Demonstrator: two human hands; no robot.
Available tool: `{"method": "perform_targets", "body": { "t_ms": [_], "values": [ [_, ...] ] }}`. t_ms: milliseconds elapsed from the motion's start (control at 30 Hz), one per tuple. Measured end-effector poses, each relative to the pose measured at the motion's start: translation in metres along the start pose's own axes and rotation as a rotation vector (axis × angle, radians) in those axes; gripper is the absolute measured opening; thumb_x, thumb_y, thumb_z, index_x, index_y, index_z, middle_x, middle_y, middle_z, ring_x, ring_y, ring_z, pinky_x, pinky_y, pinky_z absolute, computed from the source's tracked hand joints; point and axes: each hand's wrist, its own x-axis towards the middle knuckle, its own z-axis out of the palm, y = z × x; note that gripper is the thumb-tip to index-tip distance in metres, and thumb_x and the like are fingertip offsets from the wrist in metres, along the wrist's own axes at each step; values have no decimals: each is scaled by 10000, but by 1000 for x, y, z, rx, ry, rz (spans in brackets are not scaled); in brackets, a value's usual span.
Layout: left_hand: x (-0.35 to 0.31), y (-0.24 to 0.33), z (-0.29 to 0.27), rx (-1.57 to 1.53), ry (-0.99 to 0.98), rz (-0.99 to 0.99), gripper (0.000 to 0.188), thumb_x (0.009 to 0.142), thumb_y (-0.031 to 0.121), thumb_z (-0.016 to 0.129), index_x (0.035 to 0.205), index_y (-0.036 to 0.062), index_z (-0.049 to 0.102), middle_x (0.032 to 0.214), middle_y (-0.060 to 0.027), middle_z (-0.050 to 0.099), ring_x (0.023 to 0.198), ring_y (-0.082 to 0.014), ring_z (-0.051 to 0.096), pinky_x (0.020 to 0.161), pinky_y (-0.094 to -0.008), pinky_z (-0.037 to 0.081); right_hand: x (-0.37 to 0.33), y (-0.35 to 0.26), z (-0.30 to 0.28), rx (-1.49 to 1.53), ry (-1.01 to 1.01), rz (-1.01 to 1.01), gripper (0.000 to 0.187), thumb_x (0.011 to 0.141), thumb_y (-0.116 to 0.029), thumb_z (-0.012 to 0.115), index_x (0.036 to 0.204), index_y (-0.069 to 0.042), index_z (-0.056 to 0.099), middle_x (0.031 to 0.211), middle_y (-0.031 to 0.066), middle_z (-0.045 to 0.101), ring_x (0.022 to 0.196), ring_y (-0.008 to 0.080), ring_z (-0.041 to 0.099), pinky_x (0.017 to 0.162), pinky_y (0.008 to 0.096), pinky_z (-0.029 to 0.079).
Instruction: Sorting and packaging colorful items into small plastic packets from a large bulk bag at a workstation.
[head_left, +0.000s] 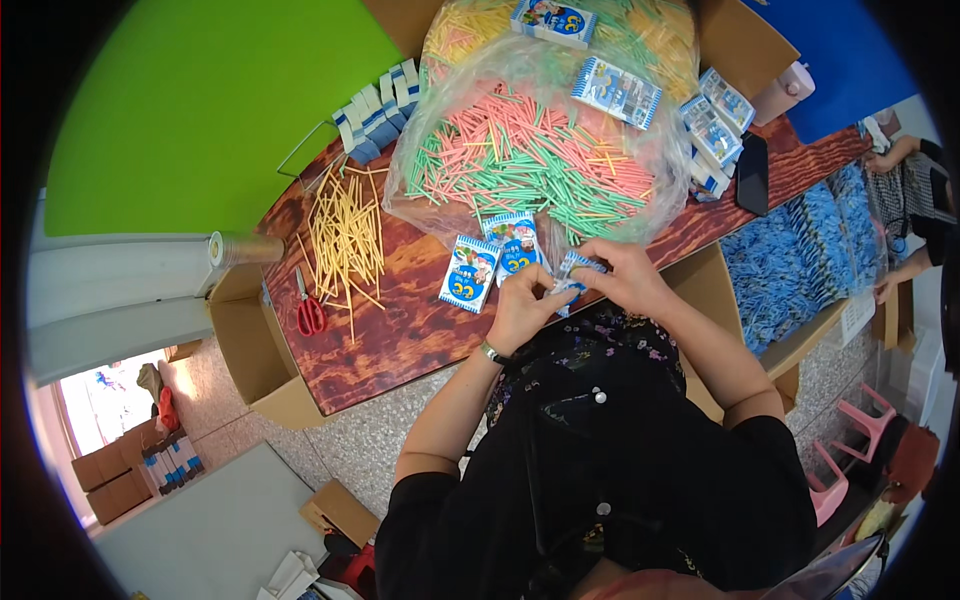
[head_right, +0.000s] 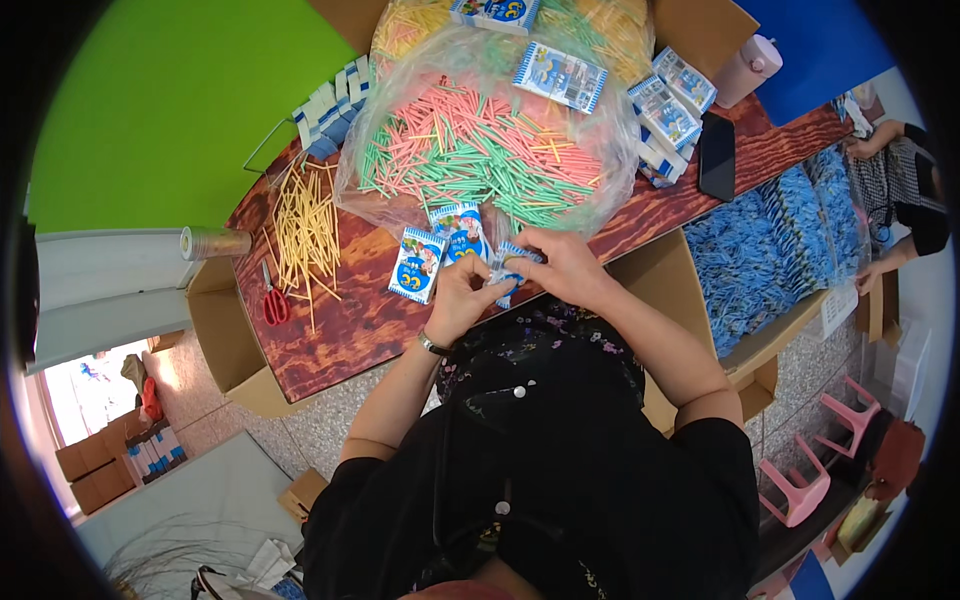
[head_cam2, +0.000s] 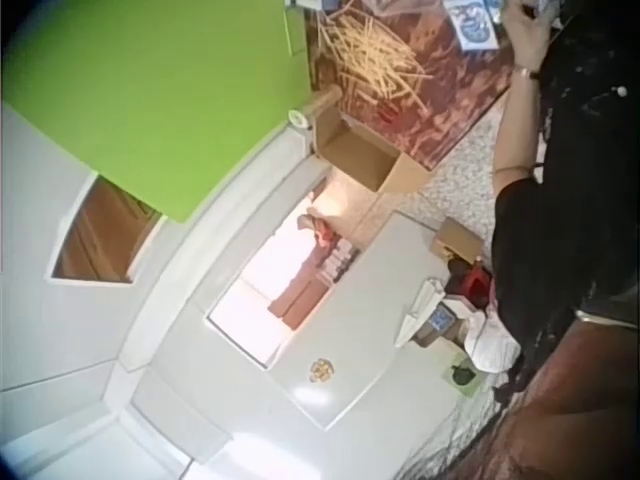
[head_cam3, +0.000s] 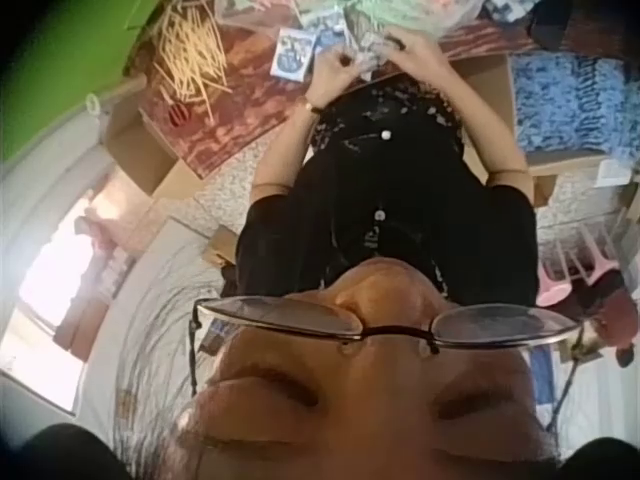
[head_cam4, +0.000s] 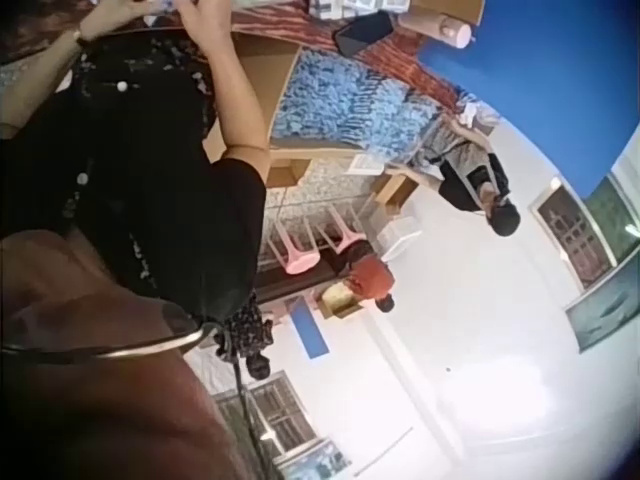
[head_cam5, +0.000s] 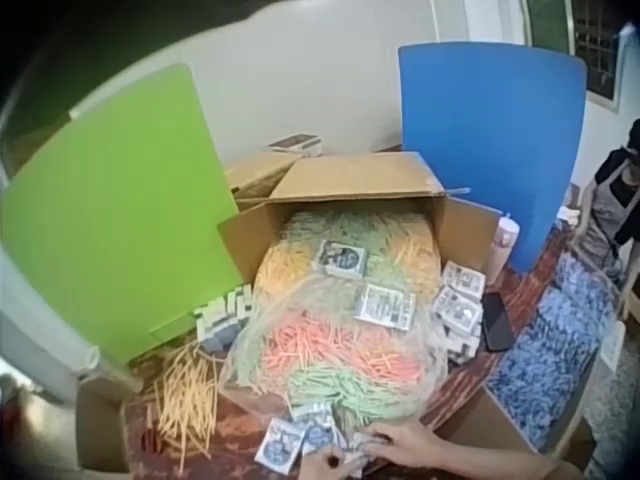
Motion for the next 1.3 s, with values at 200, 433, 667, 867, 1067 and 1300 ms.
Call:
{"method": "perform_targets", "body": {
  "t_ms": [200,433,667,867,1067,1300],
  "values": [
    [5,15,-9,127,-78,37,265,768,155,798,755,32,563,635,-10,501,578,-74,432,517,-253,365,-4,3,-15,44,-70,-184,239,880,-143,635,1074,-5,616,916,155,663,795,282,656,691,350,493],
    [18,21,23,243,-150,595,235,692,71,744,840,37,564,1062,-123,585,1048,-327,547,888,-411,451,4,48,-56,-1004,169,-519,163,720,-138,583,879,-100,587,756,39,583,836,221,579,740,364,468],
    [16,-6,49,650,-376,544,250,711,93,660,941,38,578,1268,-166,522,1088,-340,526,882,-469,430,-8,62,-60,-1096,-28,-271,84,757,-120,573,830,-93,541,767,72,600,778,276,613,700,385,482],
    [18,10,45,656,-341,526,240,734,93,637,960,43,575,1268,-176,507,1027,-340,549,867,-446,433,-2,53,-57,-917,141,-94,154,795,-71,587,946,-56,559,883,136,612,780,371,643,633,474,524],
    [39,10,60,588,-232,635,274,735,84,637,998,33,581,1250,-161,503,1089,-341,511,899,-451,442,5,65,-60,-814,180,-19,418,734,-114,742,1077,-48,512,1015,181,555,852,404,608,672,487,508],
    [50,5,61,560,-282,551,311,733,87,644,1032,25,583,1210,-151,510,1111,-332,499,908,-432,445,29,66,-59,-989,224,-179,282,702,-116,713,932,-29,574,942,141,552,918,328,582,723,426,524]
  ]
}}
